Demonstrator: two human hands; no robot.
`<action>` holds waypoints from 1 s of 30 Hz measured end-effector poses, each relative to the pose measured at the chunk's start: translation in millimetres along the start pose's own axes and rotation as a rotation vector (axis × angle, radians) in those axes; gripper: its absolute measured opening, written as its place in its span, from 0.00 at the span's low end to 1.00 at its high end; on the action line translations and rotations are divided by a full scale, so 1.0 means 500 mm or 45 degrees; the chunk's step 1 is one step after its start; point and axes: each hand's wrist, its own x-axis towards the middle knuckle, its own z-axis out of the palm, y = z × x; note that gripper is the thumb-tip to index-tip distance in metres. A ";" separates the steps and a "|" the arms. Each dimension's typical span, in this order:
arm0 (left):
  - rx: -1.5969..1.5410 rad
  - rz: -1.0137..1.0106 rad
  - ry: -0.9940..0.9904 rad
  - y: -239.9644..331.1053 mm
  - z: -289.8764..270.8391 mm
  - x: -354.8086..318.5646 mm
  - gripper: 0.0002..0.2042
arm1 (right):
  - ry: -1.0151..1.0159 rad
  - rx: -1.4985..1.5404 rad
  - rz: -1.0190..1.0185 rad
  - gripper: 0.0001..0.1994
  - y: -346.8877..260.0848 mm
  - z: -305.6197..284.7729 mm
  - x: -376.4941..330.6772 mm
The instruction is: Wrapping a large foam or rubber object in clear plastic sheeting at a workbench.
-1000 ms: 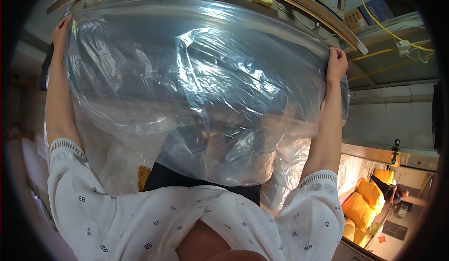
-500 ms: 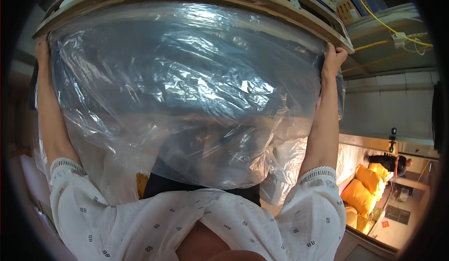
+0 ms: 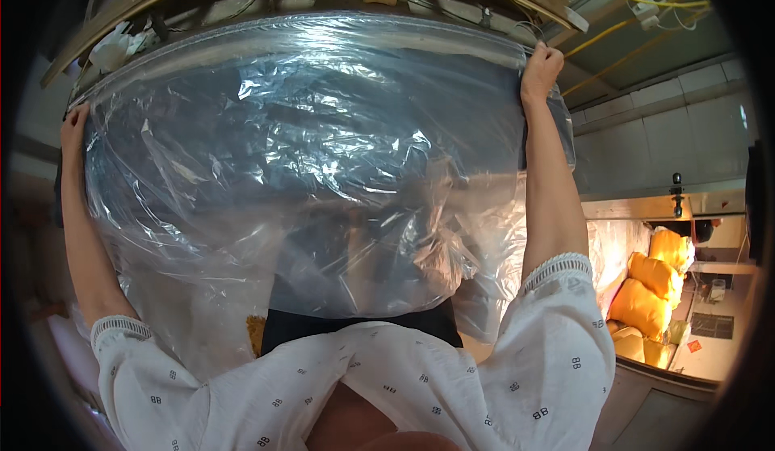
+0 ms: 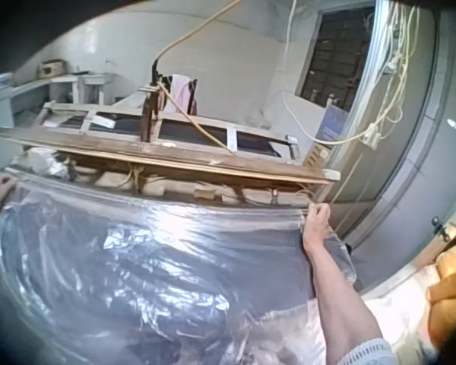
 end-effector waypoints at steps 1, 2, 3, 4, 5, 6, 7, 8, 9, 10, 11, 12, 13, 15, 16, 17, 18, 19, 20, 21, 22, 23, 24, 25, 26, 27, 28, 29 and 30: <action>-0.145 -0.040 -0.036 0.022 -0.035 -0.006 0.25 | 0.006 0.031 -0.080 0.15 -0.013 -0.014 -0.011; -0.285 -0.079 -0.059 0.044 -0.087 -0.012 0.23 | 0.019 0.038 -0.080 0.15 -0.024 -0.024 -0.024; -0.321 -0.099 0.065 0.041 -0.169 -0.013 0.22 | -0.024 0.146 0.013 0.14 -0.036 -0.019 -0.046; -0.357 -0.117 0.184 0.035 -0.247 -0.018 0.20 | -0.071 0.251 0.108 0.14 -0.040 -0.017 -0.070; -0.472 -0.221 0.127 0.091 -0.247 -0.040 0.20 | -0.181 0.577 0.451 0.13 -0.024 -0.042 -0.090; -0.571 -0.321 0.073 0.158 -0.256 -0.077 0.19 | -0.162 0.564 0.462 0.13 -0.035 -0.076 -0.106; -0.561 -0.334 0.076 0.151 -0.318 -0.108 0.18 | -0.261 0.765 0.622 0.13 -0.078 -0.093 -0.131; -0.558 -0.344 0.075 0.140 -0.372 -0.137 0.18 | -0.355 0.964 0.777 0.12 -0.122 -0.111 -0.149; -0.584 -0.351 0.119 0.130 -0.410 -0.170 0.17 | -0.431 1.053 0.895 0.17 -0.153 -0.127 -0.163; -0.611 -0.356 0.160 0.122 -0.440 -0.202 0.17 | -0.420 1.078 0.909 0.17 -0.168 -0.134 -0.163; -0.642 -0.411 0.190 0.118 -0.461 -0.229 0.16 | -0.638 0.973 0.860 0.18 -0.179 -0.139 -0.163; -0.677 -0.469 0.220 0.116 -0.478 -0.255 0.16 | -0.854 0.861 0.802 0.20 -0.187 -0.147 -0.162; -0.679 -0.471 0.245 0.088 -0.507 -0.302 0.16 | -0.865 0.873 0.783 0.20 -0.217 -0.151 -0.159; -0.773 -0.468 0.231 0.077 -0.533 -0.347 0.16 | -1.138 0.700 0.735 0.22 -0.223 -0.161 -0.141; -0.769 -0.461 0.236 0.070 -0.545 -0.367 0.16 | -1.274 0.607 0.704 0.23 -0.223 -0.161 -0.134; -0.729 -0.512 0.211 0.060 -0.560 -0.388 0.17 | -1.278 0.618 0.705 0.23 -0.216 -0.152 -0.136; -0.696 -0.565 0.178 0.074 -0.554 -0.399 0.17 | -1.205 0.479 0.512 0.20 -0.204 -0.139 -0.140; -0.736 -0.524 0.204 0.086 -0.539 -0.422 0.16 | -1.126 0.339 0.321 0.17 -0.191 -0.127 -0.143; -0.726 -0.519 0.212 0.086 -0.543 -0.440 0.16 | -1.130 0.352 0.322 0.17 -0.176 -0.111 -0.144; -0.747 -0.579 0.191 0.077 -0.547 -0.459 0.15 | -1.130 0.349 0.272 0.16 -0.165 -0.098 -0.144; -0.770 -0.639 0.168 0.070 -0.554 -0.469 0.14 | -1.129 0.345 0.224 0.15 -0.152 -0.087 -0.143; -0.726 -0.620 0.140 0.107 -0.522 -0.486 0.14 | -1.124 0.334 0.236 0.15 -0.143 -0.088 -0.143; -0.714 -0.620 0.145 0.105 -0.528 -0.496 0.14 | -1.122 0.345 0.205 0.14 -0.145 -0.084 -0.146; -0.672 -0.658 0.158 0.100 -0.528 -0.506 0.14 | -1.119 0.354 0.176 0.13 -0.144 -0.083 -0.150; -0.636 -0.699 0.169 0.092 -0.521 -0.517 0.14 | -1.124 0.356 0.177 0.13 -0.147 -0.085 -0.153; -0.582 -0.739 0.149 0.082 -0.519 -0.518 0.14 | -1.095 0.281 0.130 0.12 -0.149 -0.087 -0.158; -0.580 -0.743 0.148 0.074 -0.516 -0.520 0.14 | -1.064 0.206 0.082 0.12 -0.152 -0.089 -0.162; -0.558 -0.758 0.139 0.072 -0.507 -0.524 0.13 | -1.068 0.201 0.082 0.12 -0.150 -0.092 -0.161; -0.538 -0.774 0.129 0.070 -0.499 -0.526 0.13 | -1.041 0.095 0.046 0.12 -0.149 -0.095 -0.159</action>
